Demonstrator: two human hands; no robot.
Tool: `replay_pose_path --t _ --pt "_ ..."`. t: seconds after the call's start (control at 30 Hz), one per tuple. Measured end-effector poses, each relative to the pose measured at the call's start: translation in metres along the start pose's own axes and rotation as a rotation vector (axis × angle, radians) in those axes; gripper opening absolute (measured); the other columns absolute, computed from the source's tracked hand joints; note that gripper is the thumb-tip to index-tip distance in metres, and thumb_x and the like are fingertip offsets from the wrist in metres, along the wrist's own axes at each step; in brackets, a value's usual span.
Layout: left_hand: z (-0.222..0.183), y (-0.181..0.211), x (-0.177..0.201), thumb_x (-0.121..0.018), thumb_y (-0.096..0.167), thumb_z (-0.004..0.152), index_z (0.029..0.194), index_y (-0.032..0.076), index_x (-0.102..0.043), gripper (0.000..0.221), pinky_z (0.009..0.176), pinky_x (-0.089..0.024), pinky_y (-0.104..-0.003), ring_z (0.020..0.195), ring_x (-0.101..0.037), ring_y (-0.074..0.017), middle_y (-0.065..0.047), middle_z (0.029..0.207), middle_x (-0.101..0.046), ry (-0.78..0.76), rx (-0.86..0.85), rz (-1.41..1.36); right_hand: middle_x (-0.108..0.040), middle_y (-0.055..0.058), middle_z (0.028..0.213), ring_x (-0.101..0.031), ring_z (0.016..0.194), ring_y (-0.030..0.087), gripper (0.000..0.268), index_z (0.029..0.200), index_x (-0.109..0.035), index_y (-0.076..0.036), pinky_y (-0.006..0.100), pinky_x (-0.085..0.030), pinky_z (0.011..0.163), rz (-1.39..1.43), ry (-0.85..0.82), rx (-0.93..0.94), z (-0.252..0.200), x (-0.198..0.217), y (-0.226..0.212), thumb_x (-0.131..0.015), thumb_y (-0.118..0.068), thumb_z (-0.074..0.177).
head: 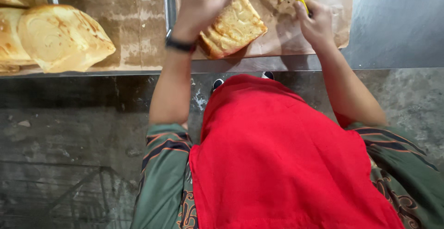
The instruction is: The person uses a knife to trim the outer surface and edges of bread loaves at a workstation.
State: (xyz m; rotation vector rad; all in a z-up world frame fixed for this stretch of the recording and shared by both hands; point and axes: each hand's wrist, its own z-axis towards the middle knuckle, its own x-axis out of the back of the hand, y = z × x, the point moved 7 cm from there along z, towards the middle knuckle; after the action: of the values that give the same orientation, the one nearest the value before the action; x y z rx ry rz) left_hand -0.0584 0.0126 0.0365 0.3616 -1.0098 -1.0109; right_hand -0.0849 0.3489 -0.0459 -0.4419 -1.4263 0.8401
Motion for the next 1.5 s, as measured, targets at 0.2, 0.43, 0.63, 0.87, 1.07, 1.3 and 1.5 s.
replay_pose_path --t 0.2,0.43,0.63,0.87,1.07,1.3,1.5 --pt "-0.053 0.085 0.023 -0.098 0.056 0.058 0.155 0.008 -0.033 0.127 0.116 -0.035 -0.055 0.141 -0.034 -0.0491 -0.031 0.152 -0.033 -0.035 0.077 0.222 -0.068 0.009 0.083 -0.066 0.073 0.024 0.023 0.117 -0.075 -0.003 0.038 -0.048 0.067 -0.076 0.071 0.195 -0.062 0.04 -0.069 -0.065 -0.023 0.111" --pt "-0.052 0.053 0.002 -0.1 0.052 0.069 0.153 0.001 -0.037 0.117 0.119 -0.041 -0.053 0.14 -0.045 -0.0412 -0.023 0.146 -0.042 0.161 0.42 0.249 -0.067 0.006 0.085 -0.063 0.067 0.025 0.023 0.121 -0.076 -0.009 0.039 -0.046 0.06 -0.319 0.014 0.41 -0.068 0.047 -0.162 -0.075 -0.026 0.105" --pt "-0.057 0.056 -0.008 -0.101 0.047 0.067 0.149 -0.002 -0.033 0.117 0.118 -0.035 -0.054 0.141 -0.035 -0.0428 -0.027 0.148 -0.036 0.216 0.431 0.304 -0.067 0.004 0.088 -0.065 0.071 0.023 0.02 0.118 -0.075 -0.011 0.037 -0.047 0.062 -0.427 0.034 0.414 -0.07 0.053 -0.143 -0.076 -0.028 0.108" --pt "-0.052 0.074 -0.003 -0.1 0.036 0.069 0.151 0.004 -0.034 0.111 0.122 -0.036 -0.051 0.143 -0.038 -0.0389 -0.02 0.15 -0.038 0.235 0.398 0.19 -0.069 0.007 0.092 -0.068 0.078 0.023 0.02 0.119 -0.074 -0.009 0.036 -0.051 0.069 -0.413 0.038 0.342 -0.101 0.09 -0.11 -0.077 -0.028 0.111" --pt "-0.053 0.075 -0.006 -0.101 0.04 0.062 0.15 0.005 -0.035 0.115 0.117 -0.038 -0.052 0.14 -0.041 -0.0382 -0.019 0.147 -0.04 0.179 0.484 0.29 -0.07 0.007 0.09 -0.069 0.082 0.026 0.021 0.115 -0.075 -0.01 0.037 -0.052 0.07 -0.449 0.073 0.413 -0.076 0.054 -0.107 -0.08 -0.029 0.107" --pt "-0.059 0.077 -0.007 -0.1 0.035 0.065 0.152 0.006 -0.034 0.113 0.119 -0.038 -0.052 0.143 -0.04 -0.0389 -0.019 0.15 -0.038 0.202 0.436 0.248 -0.07 0.007 0.094 -0.069 0.079 0.025 0.024 0.121 -0.077 -0.011 0.037 -0.053 0.069 -0.435 0.033 0.25 -0.106 0.098 -0.079 -0.076 -0.028 0.104" --pt "-0.057 0.078 -0.008 -0.103 0.043 0.066 0.15 0.005 -0.036 0.114 0.117 -0.036 -0.054 0.142 -0.039 -0.04 -0.02 0.148 -0.039 0.192 0.445 0.312 -0.073 0.006 0.101 -0.068 0.082 0.026 0.019 0.118 -0.075 -0.01 0.037 -0.053 0.071 -0.386 0.095 0.371 -0.067 0.048 -0.095 -0.079 -0.026 0.108"
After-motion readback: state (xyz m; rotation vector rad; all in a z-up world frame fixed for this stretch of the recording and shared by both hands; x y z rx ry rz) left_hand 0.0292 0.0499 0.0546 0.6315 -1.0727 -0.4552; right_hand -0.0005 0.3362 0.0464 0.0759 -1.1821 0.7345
